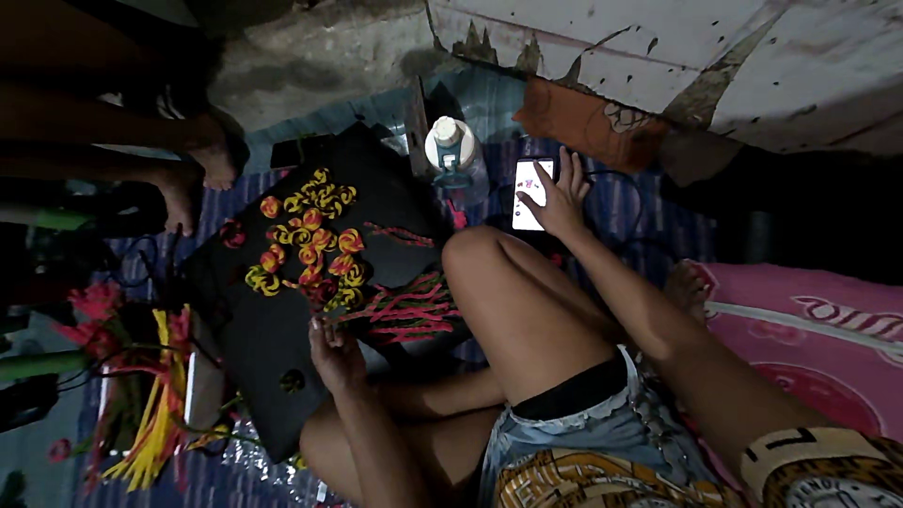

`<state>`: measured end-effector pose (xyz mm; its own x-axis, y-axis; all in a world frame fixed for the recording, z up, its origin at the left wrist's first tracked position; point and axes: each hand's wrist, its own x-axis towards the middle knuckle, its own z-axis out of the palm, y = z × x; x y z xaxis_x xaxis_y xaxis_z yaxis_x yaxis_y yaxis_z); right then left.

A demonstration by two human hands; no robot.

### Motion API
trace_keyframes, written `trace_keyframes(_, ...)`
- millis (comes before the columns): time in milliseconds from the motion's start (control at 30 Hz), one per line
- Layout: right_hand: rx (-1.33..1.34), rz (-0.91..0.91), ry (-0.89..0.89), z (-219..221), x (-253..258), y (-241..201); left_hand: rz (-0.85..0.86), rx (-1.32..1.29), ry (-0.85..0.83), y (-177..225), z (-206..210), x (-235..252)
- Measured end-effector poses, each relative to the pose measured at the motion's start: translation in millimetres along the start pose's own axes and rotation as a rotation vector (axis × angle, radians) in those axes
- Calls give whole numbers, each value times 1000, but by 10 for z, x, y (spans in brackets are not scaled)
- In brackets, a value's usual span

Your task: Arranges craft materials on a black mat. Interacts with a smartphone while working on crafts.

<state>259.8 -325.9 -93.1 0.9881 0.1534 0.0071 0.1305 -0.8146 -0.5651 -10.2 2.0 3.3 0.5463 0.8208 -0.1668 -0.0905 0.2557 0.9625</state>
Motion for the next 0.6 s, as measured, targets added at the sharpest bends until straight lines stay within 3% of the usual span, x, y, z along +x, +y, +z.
trace_keyframes(167,-26,78,83,-11,-126,49,-1,-1,11,-10,-8,4)
trace_keyframes(600,94,-36,154,9,-475,8,-2,-10,6,22,43,-20)
